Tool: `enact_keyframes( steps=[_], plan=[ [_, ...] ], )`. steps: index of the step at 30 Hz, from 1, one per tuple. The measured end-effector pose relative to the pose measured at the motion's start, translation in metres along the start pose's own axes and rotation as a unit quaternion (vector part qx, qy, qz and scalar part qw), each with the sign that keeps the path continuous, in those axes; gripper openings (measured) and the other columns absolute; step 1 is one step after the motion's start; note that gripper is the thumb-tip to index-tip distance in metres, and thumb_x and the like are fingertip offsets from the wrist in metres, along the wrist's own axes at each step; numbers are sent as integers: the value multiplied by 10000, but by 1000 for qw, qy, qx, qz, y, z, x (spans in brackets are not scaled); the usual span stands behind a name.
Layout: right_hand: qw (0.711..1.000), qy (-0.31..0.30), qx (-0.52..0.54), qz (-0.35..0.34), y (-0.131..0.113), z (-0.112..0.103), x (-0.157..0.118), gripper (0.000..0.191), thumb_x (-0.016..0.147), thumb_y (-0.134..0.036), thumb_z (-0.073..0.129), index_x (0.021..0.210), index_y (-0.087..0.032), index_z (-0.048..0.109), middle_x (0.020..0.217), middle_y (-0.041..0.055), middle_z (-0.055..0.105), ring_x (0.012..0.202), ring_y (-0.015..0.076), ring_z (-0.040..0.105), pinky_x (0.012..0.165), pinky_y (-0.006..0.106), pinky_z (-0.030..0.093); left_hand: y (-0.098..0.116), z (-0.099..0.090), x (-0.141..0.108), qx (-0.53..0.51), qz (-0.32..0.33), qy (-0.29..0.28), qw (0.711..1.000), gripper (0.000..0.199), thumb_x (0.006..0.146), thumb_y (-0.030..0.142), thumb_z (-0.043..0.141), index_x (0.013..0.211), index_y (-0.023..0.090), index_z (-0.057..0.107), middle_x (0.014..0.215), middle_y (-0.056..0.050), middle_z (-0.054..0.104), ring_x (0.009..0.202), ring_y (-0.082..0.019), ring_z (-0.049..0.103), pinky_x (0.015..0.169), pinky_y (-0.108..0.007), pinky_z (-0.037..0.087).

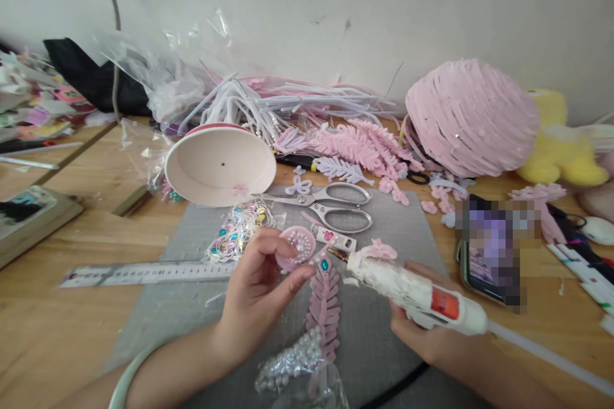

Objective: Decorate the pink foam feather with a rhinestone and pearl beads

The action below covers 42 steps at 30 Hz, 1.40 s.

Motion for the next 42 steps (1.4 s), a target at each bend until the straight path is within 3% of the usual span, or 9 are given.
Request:
enact_keyframes(
  steps=[11,15,19,24,30,34,36,38,42],
  plan=[
    [997,-19,-25,-66,-20,2,5,178,642,-189,515,520,-231,393,459,-44,447,426,114,459,421,212,399,0,-6,2,-11,-17,27,999,174,754,231,696,791,201,528,756,16,484,689,-109,483,601,-185,425],
    [1000,-16,-4,12,3,-4,5,39,669,-270,550,640,-243,554,580,-2,612,529,176,578,503,264,469,-12,-13,1,-35,-71,68,995,203,728,246,715,787,203,525,756,16,484,681,-110,478,585,-182,432],
    [992,10,14,128,45,-22,15,191,727,-386,511,650,-227,584,585,14,638,555,201,593,506,286,451,-19,-11,-1,-64,-102,65,991,203,724,236,714,795,205,526,755,15,484,662,-104,473,553,-170,425],
    [972,-54,-73,216,86,-24,28,412,784,-507,457,507,-210,523,443,7,560,480,184,546,470,277,381,-16,-7,-1,-49,-98,52,993,216,708,264,732,768,197,536,739,13,497,663,-112,484,575,-186,424],
    [966,-35,-141,216,84,-46,26,417,847,-431,359,522,-212,502,542,45,578,566,199,538,531,294,355,-15,-2,-1,-46,-90,33,994,196,725,268,722,764,201,542,745,18,500,680,-112,484,598,-185,412],
    [964,-72,22,254,75,-44,14,206,780,-309,399,629,-214,503,522,-17,429,480,141,405,461,258,285,-20,1,-4,-53,-106,24,993,196,720,267,723,753,195,544,739,14,503,672,-116,481,597,-195,414],
    [917,-136,227,299,62,-18,6,142,747,-306,429,717,-206,524,525,-54,354,414,95,302,411,231,241,-23,3,-5,-53,-116,20,992,195,718,266,722,756,195,544,744,8,504,675,-123,485,594,-204,420],
    [842,-194,386,324,39,11,1,152,722,-298,495,785,-175,559,627,-30,450,459,76,377,439,223,313,-26,4,-6,-52,-123,15,991,187,718,255,717,764,197,546,750,4,506,686,-129,493,599,-209,429],
    [756,-274,484,345,6,51,-5,144,735,-251,606,812,-129,614,763,22,572,620,80,528,593,219,436,-24,6,-5,-55,-118,12,991,176,719,238,713,767,203,547,752,7,514,687,-124,501,606,-203,437]
  ],
)
Point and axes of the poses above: each hand's wrist, its own x-axis towards the middle knuckle, its own z-axis out of the palm, y = z × x, the point moved 10 cm from there along x, towards the middle knuckle
